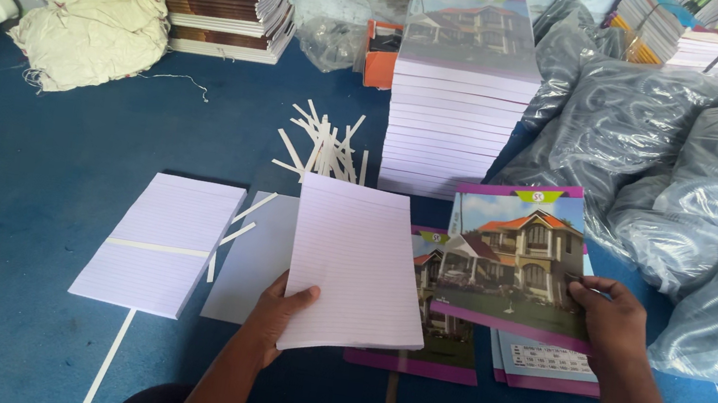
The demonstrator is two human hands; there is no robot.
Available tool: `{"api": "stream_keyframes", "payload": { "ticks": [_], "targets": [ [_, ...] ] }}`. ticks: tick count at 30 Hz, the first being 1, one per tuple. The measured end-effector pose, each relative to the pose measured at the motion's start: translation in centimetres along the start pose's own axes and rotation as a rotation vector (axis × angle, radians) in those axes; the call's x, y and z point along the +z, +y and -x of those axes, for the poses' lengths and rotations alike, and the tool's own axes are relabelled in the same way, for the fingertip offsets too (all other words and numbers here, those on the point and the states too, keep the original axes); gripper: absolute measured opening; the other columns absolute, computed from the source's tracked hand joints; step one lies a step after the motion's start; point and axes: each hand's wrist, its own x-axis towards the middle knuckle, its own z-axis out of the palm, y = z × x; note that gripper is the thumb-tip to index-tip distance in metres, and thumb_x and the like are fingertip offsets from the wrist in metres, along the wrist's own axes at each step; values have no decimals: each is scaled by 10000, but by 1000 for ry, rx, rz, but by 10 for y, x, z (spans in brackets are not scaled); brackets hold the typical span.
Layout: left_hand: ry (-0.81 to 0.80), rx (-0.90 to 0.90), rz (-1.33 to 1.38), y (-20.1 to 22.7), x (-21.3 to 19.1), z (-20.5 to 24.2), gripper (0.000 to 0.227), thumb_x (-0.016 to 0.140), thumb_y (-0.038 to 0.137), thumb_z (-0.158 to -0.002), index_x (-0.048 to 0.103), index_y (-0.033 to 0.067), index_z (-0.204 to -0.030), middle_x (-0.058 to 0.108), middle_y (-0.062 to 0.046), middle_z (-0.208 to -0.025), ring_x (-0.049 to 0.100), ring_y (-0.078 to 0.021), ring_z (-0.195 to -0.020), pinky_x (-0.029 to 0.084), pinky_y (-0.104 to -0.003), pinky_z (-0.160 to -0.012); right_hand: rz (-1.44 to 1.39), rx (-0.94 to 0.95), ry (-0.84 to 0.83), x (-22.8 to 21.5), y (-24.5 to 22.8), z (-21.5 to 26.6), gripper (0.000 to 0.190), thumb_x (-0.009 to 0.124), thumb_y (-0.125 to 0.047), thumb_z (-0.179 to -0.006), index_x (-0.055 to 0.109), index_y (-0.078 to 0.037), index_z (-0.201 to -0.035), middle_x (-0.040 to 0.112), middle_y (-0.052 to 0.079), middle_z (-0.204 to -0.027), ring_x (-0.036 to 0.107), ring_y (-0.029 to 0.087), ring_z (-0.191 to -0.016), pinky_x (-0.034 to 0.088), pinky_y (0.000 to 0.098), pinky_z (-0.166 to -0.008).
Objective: The person assembles notebooks by inserting a stack of lined paper into a printed cover and securing it with a white plastic strip. They repeat this process for multiple notebooks, stacking the finished items.
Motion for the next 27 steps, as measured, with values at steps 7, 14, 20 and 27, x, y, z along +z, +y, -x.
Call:
{"api": "stream_keyframes", "payload": {
  "ticks": [7,14,20,27],
  "targets": [
    [-48,0,-15,-6,4,-7,897,801,311,-756,412,75,-1529,641,-278,-1345,666,-372,-1212,594,-498,-958,-92,207,-116,23,-7,14,229,646,-143,-949,624,-57,-1160,710,186,-949,717,244,-726,604,356,-600],
    [-76,52,7,-23,27,-18,773,794,253,-785,510,73,-1481,704,-227,-1303,696,-343,-1163,570,-474,-967,-137,155,-286,50,18,14,303,664,-140,-936,643,24,-1190,721,199,-954,719,236,-751,620,339,-636],
    [-18,-78,-31,-31,56,-21,741,797,239,-821,492,122,-1486,705,-159,-1306,706,-264,-1141,554,-429,-980,-159,228,-280,59,26,16,301,682,-130,-919,639,18,-1178,727,181,-953,723,218,-758,621,331,-643],
    [-65,-83,-70,-40,64,-20,581,652,155,-921,514,131,-1485,719,-159,-1314,710,-273,-1151,548,-424,-992,-73,205,-307,73,37,23,288,684,-143,-921,670,30,-1151,731,190,-913,721,219,-697,610,328,-608]
  ]
}}
